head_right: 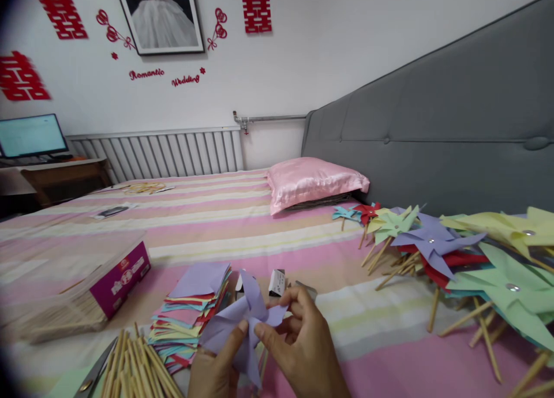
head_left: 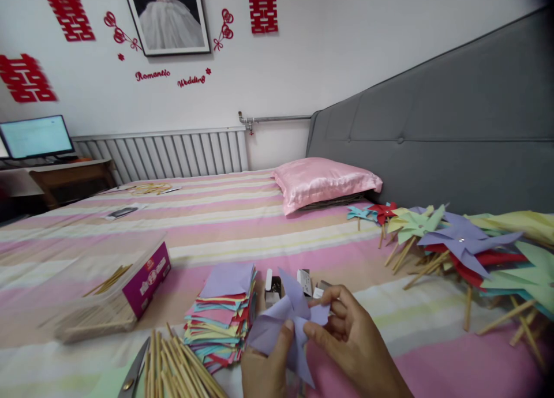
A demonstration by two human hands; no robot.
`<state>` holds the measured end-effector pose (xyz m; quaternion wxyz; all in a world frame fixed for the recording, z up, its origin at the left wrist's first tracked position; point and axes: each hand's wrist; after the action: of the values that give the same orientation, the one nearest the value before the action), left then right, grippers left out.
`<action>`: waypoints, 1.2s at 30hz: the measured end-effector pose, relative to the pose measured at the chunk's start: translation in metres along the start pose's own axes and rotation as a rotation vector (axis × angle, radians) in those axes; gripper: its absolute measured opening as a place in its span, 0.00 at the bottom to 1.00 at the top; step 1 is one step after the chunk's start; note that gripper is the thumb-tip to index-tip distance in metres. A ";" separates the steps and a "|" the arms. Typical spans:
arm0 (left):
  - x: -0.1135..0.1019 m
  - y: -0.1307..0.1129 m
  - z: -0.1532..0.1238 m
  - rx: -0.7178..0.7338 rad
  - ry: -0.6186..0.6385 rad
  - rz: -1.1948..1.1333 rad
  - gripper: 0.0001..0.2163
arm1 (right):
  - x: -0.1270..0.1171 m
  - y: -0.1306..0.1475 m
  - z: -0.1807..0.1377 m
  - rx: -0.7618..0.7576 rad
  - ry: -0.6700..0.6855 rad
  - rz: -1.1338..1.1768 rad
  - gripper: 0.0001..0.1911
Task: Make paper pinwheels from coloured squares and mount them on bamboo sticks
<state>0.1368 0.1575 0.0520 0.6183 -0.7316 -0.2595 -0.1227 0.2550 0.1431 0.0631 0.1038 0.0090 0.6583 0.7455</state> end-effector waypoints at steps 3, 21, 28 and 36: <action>0.001 0.005 0.001 -0.052 0.049 -0.134 0.11 | 0.003 0.003 -0.001 0.016 -0.031 0.141 0.28; 0.007 -0.008 -0.006 -0.117 0.240 0.014 0.17 | -0.029 0.004 0.007 0.236 0.029 0.175 0.35; 0.006 -0.009 -0.008 -0.128 0.344 0.154 0.12 | -0.031 -0.005 0.004 0.221 0.247 0.103 0.36; -0.001 0.007 0.001 -0.029 0.332 0.363 0.06 | -0.025 -0.002 0.001 0.199 0.242 -0.078 0.35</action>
<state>0.1394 0.1572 0.0456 0.6539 -0.7448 -0.0168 -0.1320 0.2795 0.1398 0.0638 0.0511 -0.0964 0.7363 0.6678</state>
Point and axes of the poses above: each hand's wrist, its own z-axis towards the middle knuckle, its own x-axis out of the palm, y = z × x, and after that the axes turned 12 degrees about -z, right-handed
